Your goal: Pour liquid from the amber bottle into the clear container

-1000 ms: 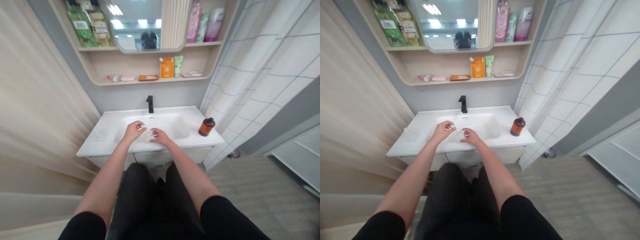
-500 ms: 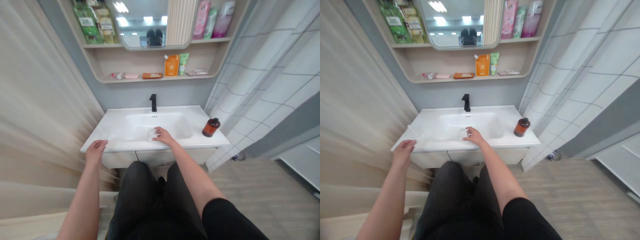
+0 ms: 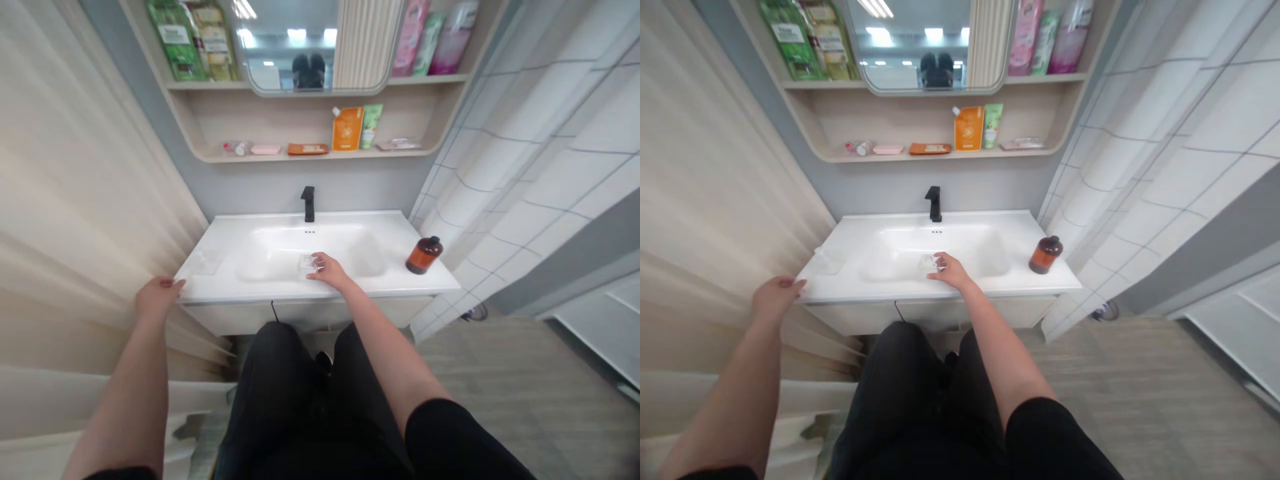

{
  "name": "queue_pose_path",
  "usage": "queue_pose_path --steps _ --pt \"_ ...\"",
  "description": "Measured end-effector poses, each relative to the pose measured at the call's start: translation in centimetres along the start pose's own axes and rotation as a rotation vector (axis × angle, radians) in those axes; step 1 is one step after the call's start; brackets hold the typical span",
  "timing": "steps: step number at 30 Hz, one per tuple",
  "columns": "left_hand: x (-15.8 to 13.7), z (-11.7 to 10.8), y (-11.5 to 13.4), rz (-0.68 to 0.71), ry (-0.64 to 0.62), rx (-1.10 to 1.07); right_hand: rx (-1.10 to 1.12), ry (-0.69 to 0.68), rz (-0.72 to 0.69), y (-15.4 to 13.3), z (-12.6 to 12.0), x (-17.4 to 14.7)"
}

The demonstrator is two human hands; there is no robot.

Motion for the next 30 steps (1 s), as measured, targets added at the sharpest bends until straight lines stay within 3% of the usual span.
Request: queue_pose_path --steps 3,11,13,16,18,20,24,27,30 --pt "0.7 2.1 -0.9 -0.043 -0.121 0.123 -0.003 0.008 0.002 -0.1 -0.1 0.0" --pt "-0.3 2.6 -0.8 -0.018 -0.058 0.083 -0.001 0.050 0.021 0.1 -0.2 0.1" --pt "-1.2 1.6 -0.6 -0.018 0.010 0.039 0.010 0.071 0.000 0.0 -0.1 0.2" --pt "-3.4 -1.0 -0.1 0.025 0.233 -0.008 0.042 0.216 -0.049 -0.9 -1.1 -0.3" --pt "-5.3 -2.2 0.5 0.068 0.349 -0.032 0.061 0.332 -0.050 -1.5 -2.8 -1.5" --pt "-7.1 -2.2 1.4 0.112 0.364 -0.065 0.040 0.412 -0.044 -2.0 -5.2 -3.7" --pt "-10.2 0.5 5.2 0.232 0.225 -0.129 -0.203 0.614 -0.081 -2.8 -12.6 -10.4" --pt "-12.2 3.5 10.0 0.404 0.087 -0.185 -0.421 0.811 -0.042 -2.2 -18.1 -16.1" --pt "-13.1 6.5 14.7 0.519 -0.036 -0.199 -0.516 0.927 0.035 -1.0 -22.0 -20.4"
Point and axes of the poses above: each hand's wrist, its own x-axis towards the middle knuckle, its own z-axis out of the palm, y = z × x, the point moved 8 cm from there along x, towards the middle knuckle, and after that the axes turned 2 degrees about x, right-handed, at the moved point
